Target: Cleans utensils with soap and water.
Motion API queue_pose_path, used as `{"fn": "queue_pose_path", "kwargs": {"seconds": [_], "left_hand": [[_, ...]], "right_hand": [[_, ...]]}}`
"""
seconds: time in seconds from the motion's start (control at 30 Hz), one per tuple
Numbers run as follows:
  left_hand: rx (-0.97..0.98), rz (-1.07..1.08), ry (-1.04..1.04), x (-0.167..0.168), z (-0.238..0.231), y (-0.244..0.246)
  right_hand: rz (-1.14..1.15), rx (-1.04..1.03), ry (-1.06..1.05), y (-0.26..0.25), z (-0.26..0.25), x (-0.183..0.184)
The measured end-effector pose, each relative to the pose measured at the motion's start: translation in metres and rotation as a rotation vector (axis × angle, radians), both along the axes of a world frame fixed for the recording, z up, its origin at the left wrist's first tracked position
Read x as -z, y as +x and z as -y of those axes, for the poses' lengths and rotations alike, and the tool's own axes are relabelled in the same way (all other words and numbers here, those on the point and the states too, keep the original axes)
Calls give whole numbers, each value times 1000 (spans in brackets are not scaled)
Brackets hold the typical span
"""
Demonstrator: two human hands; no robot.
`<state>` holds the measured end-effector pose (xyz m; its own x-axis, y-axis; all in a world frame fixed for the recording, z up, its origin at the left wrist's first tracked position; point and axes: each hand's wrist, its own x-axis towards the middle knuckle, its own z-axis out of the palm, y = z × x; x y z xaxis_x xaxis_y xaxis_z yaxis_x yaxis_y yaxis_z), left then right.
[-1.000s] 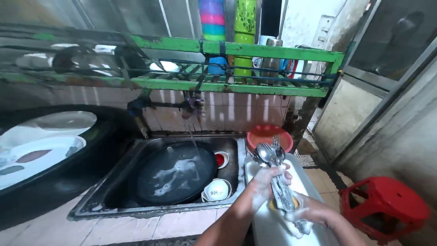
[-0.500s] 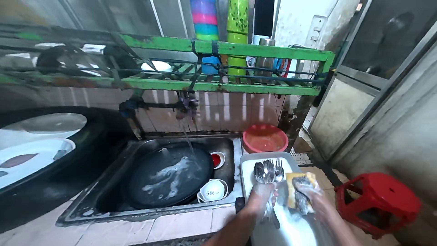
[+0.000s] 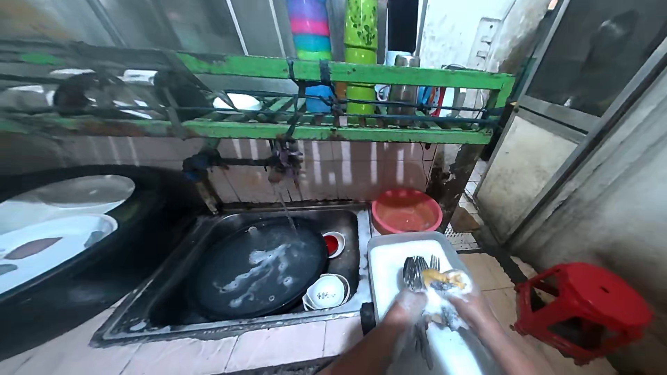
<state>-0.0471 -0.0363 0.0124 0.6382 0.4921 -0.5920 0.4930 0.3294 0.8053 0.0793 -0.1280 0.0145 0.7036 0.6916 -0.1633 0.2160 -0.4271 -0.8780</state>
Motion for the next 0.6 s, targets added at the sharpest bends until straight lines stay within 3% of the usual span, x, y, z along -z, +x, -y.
{"fn": "queue_pose_path", "kwargs": {"seconds": [0.1,0.2,0.3,0.4,0.6], "left_hand": [[-36,66,8,8,-4,3],[-152,149,-82,4,-7,1],[-232,204,-154,4,-7,1],[-139,115,-33,7,-9,3],[-193,67,-42,6,-8,8]], "right_hand": [[23,116,23,23,-1,-9],[-152,265,210,35,4,-17],[-210,121,146,17,11,-21],[-62,-72,8,2,1,1],[240,1,1,-2,-14,4]]}}
